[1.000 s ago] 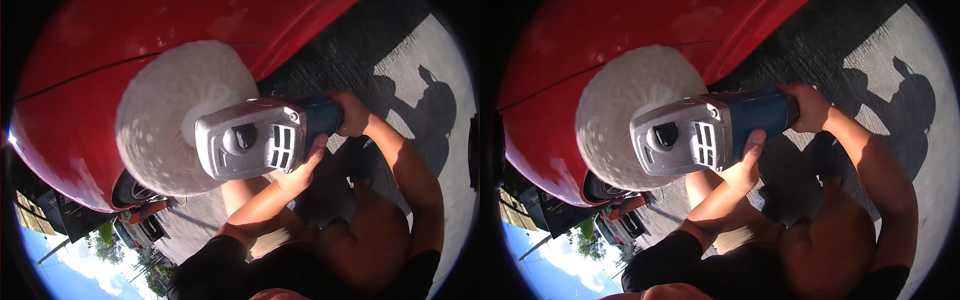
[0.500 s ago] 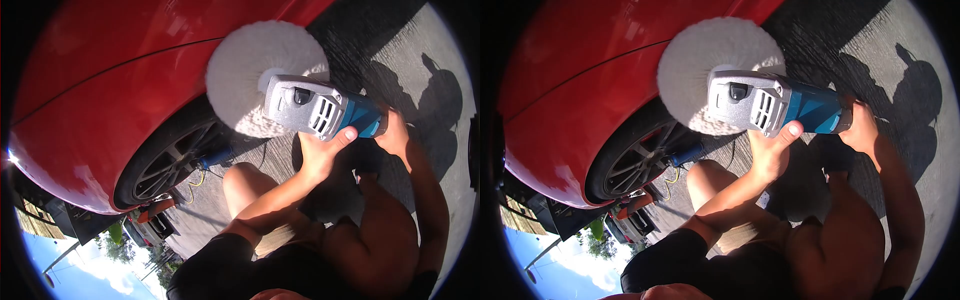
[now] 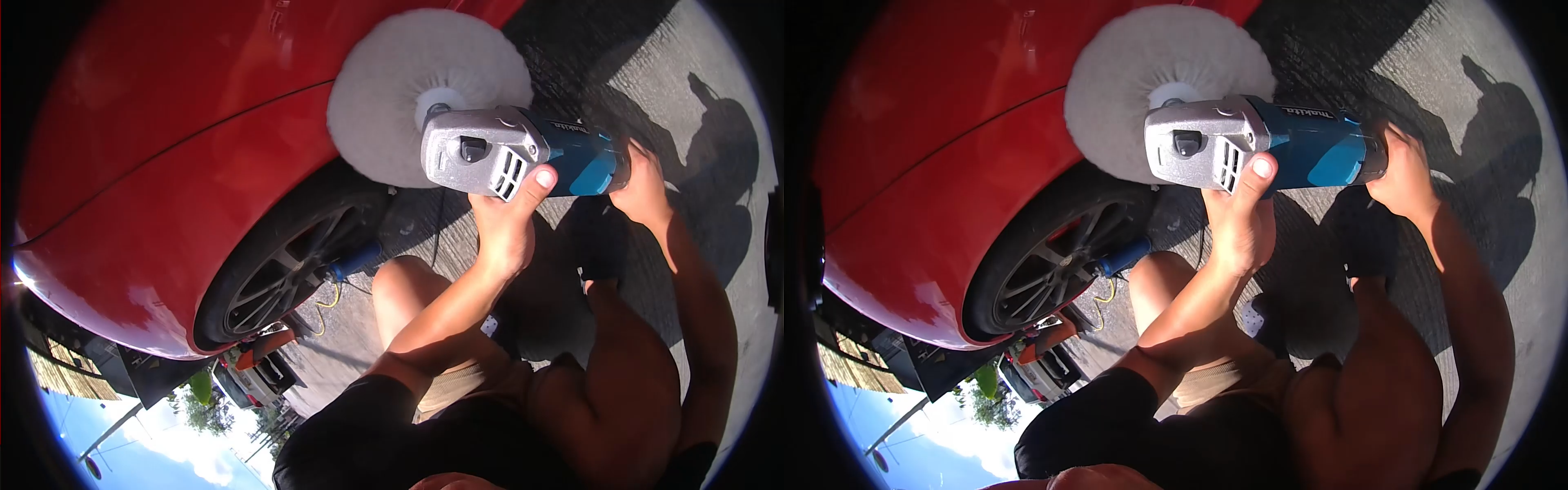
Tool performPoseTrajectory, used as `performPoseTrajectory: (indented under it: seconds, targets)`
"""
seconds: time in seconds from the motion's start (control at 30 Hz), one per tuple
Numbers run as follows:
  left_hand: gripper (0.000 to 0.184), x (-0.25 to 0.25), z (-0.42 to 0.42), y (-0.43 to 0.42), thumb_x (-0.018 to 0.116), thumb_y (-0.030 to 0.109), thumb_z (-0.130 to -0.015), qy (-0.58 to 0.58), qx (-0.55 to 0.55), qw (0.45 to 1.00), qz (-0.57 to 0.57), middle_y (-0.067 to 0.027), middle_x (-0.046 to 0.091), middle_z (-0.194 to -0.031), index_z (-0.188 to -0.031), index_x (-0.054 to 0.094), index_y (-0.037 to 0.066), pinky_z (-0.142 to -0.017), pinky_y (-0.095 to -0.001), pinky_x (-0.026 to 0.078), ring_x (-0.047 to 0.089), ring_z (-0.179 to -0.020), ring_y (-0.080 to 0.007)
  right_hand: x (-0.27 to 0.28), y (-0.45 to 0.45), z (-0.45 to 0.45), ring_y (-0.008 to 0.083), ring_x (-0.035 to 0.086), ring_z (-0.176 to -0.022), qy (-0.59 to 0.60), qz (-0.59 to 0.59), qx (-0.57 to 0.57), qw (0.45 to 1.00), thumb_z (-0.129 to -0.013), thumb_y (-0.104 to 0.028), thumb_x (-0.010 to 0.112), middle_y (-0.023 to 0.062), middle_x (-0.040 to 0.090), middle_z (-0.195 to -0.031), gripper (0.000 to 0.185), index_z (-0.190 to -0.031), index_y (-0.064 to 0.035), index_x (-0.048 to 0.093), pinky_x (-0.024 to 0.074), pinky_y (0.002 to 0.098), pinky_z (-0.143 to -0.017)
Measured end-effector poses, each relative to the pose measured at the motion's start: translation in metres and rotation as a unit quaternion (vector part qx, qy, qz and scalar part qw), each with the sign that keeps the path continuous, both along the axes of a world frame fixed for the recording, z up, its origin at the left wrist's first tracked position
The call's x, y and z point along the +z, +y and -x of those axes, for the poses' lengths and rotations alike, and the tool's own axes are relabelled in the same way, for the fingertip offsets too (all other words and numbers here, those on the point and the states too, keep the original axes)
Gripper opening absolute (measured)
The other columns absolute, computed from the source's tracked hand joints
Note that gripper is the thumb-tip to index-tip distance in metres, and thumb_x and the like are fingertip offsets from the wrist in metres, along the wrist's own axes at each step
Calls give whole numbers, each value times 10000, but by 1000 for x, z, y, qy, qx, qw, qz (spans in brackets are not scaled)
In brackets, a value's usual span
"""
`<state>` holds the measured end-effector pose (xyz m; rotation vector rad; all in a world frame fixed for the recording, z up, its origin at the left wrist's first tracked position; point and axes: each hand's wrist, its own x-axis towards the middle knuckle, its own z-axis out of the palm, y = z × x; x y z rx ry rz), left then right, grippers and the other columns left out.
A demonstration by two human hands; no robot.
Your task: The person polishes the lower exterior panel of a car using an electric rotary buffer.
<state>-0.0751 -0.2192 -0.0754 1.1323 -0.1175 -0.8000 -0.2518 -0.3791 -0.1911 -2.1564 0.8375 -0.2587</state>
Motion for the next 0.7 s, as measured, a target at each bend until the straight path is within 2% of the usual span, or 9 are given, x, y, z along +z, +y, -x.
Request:
performPoseTrajectory:
  seconds: [0.13,0.2,0.27,0.33,0.4,0.47,0.57,0.6,0.7]
  targets:
    - [400,12,11,9,876,78,-876,-7,4,1000,-29,-19,673,-1071,-1198,646,18,-881,-284,510,638,-953,-111,5,2,-4,488,684,-997,-37,-50,62,996,-752,-64,741,251,720,-1032,341,-1079,3,670,552,484,-824]
    - [307,19,16,17,836,32,-905,-21,-26,998,-57,-13,678,-1046,-1154,658,10,-868,-271,508,635,-940,-96,11,11,0,485,692,-1003,-27,-93,69,993,-742,-64,742,258,723,-1020,366,-1093,10,673,557,476,-831]
    - [382,23,23,30,831,14,-907,-5,-51,996,-67,-27,676,-1096,-1228,624,6,-907,-286,511,640,-980,-108,31,23,5,491,696,-1016,14,-150,48,987,-723,-62,742,272,721,-1000,409,-1117,18,670,562,472,-849]
    - [705,44,33,38,857,76,-868,23,-34,992,-120,-73,569,-1361,-1460,479,18,-1107,-374,414,552,-1250,-186,41,36,8,444,726,-998,-22,-185,76,980,-723,-59,771,249,737,-1011,426,-1133,16,680,571,449,-859]
    - [848,44,46,58,867,164,-875,-39,-25,997,-56,-145,544,-1461,-1551,384,-4,-1170,-452,396,535,-1350,-275,60,53,1,414,740,-983,-82,-267,108,954,-736,-62,786,232,749,-1025,414,-1130,15,689,576,436,-863]
    - [911,25,55,81,900,85,-832,-90,-7,995,48,-202,536,-1453,-1551,350,-18,-1188,-472,380,533,-1372,-319,69,79,1,371,750,-976,-104,-299,133,939,-764,-87,801,215,757,-1043,397,-1135,12,700,576,423,-871]
    - [1007,2,41,114,964,339,-796,-75,-114,990,-22,-166,530,-1479,-1554,402,-10,-1153,-440,417,524,-1368,-278,75,95,-7,306,763,-986,-80,-399,158,900,-792,-136,839,205,765,-1049,402,-1147,5,712,581,406,-857]
    - [950,6,35,106,960,338,-799,-90,-114,989,-22,-152,569,-1421,-1516,445,-13,-1115,-424,448,559,-1314,-266,77,97,-11,285,766,-992,-62,-440,166,881,-799,-154,854,204,767,-1048,410,-1151,3,715,584,402,-848]
    - [804,16,20,96,947,322,-810,-135,-126,982,-47,-120,652,-1291,-1420,548,-17,-1023,-388,523,636,-1187,-236,71,105,-20,270,760,-963,-15,-450,208,868,-788,-156,865,198,771,-1049,396,-1122,7,730,585,414,-837]
